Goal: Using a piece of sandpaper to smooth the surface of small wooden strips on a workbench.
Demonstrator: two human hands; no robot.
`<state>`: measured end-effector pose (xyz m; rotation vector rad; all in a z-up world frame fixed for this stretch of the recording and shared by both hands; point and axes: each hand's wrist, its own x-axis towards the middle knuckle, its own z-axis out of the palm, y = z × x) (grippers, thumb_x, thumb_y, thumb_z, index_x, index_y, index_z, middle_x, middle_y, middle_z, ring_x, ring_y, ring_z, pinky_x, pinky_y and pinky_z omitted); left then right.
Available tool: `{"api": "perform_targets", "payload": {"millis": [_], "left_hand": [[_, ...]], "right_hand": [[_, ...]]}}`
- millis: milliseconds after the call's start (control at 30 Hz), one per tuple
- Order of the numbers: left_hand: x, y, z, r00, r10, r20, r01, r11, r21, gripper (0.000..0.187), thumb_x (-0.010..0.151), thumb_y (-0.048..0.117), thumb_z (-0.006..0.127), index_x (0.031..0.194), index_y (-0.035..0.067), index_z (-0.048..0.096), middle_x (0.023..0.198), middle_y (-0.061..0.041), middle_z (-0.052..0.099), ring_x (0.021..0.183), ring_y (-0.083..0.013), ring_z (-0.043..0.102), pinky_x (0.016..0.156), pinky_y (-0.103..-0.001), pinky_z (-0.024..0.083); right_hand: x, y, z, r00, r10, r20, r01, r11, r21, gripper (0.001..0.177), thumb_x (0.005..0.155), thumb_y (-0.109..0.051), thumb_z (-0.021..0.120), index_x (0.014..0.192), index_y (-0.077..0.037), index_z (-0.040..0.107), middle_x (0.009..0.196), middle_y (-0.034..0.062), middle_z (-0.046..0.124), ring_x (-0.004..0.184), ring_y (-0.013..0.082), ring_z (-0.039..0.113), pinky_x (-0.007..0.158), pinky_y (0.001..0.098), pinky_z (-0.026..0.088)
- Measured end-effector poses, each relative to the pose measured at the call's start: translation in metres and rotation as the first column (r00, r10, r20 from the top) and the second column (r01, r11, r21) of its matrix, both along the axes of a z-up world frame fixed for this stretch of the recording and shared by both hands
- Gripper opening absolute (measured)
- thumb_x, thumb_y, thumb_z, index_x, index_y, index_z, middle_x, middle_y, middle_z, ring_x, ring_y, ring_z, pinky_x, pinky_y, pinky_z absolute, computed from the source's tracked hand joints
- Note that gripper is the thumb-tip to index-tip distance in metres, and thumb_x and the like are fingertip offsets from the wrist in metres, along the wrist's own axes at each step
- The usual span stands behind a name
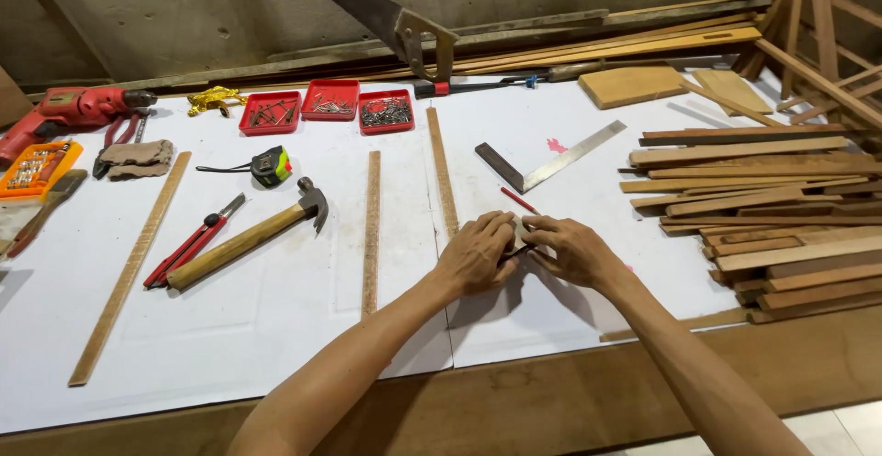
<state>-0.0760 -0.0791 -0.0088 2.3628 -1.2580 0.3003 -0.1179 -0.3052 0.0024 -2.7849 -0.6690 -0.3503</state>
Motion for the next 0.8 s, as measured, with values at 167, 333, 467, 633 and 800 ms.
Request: {"api": "perform_targets", "payload": {"millis": [167, 333, 467, 633, 800], "left_hand": [[-0.008, -0.008, -0.010, 0.998, -0.056, 0.007, 0.055, 0.996, 0.073, 0.036, 0.091, 0.039, 0.067, 0.102, 0.007, 0.057, 0.148, -0.023, 0.048, 0.142, -0.0363, 0.042, 0.117, -0.046, 0.038], [-0.029, 0.003, 0.020, 0.996, -0.039, -0.077, 0.055, 0.974, 0.218, 0.043, 0.092, 0.049, 0.062, 0.107, 0.009, 0.061, 0.152, -0.022, 0.042, 0.142, -0.0359, 0.039, 0.114, -0.048, 0.036], [-0.021, 0.016, 0.005, 0.994, -0.045, -0.103, 0.068, 0.970, 0.234, 0.044, 0.094, 0.050, 0.060, 0.115, 0.012, 0.064, 0.151, -0.020, 0.045, 0.136, -0.0329, 0.045, 0.112, -0.048, 0.037], [-0.012, 0.051, 0.010, 0.998, -0.055, -0.011, 0.056, 0.980, 0.189, 0.036, 0.094, 0.044, 0.062, 0.109, 0.012, 0.069, 0.133, -0.015, 0.060, 0.120, -0.0289, 0.058, 0.106, -0.045, 0.042], [-0.005, 0.089, 0.021, 0.999, 0.045, -0.028, -0.041, 0.991, 0.129, 0.022, 0.092, 0.034, 0.067, 0.098, 0.013, 0.074, 0.097, -0.006, 0.070, 0.094, -0.0204, 0.064, 0.095, -0.040, 0.046]], "right_hand": [[-0.024, -0.004, -0.008, 1.000, -0.025, 0.004, 0.025, 0.999, -0.047, 0.018, 0.086, -0.020, 0.075, 0.102, -0.011, 0.075, 0.124, 0.0013, 0.072, 0.097, 0.0239, 0.071, 0.088, 0.0383, 0.058], [-0.037, 0.003, -0.004, 0.998, -0.063, -0.021, 0.061, 0.993, -0.098, 0.019, 0.088, -0.025, 0.072, 0.102, -0.013, 0.077, 0.123, 0.0024, 0.071, 0.103, 0.0242, 0.070, 0.091, 0.0390, 0.056], [-0.041, 0.017, 0.013, 0.997, -0.067, -0.042, 0.062, 0.993, -0.100, 0.024, 0.088, -0.028, 0.071, 0.106, -0.012, 0.077, 0.119, 0.0049, 0.072, 0.101, 0.0231, 0.069, 0.097, 0.0398, 0.052], [-0.032, 0.045, 0.022, 0.989, -0.096, -0.116, 0.083, 0.990, -0.118, 0.026, 0.090, -0.030, 0.070, 0.110, -0.015, 0.076, 0.109, 0.0045, 0.074, 0.101, 0.0211, 0.069, 0.103, 0.0394, 0.050], [-0.008, 0.073, 0.004, 0.999, 0.015, -0.039, -0.017, 0.997, -0.069, 0.025, 0.088, -0.031, 0.072, 0.107, -0.014, 0.078, 0.114, 0.0047, 0.074, 0.111, 0.0227, 0.067, 0.104, 0.0423, 0.049]]}}
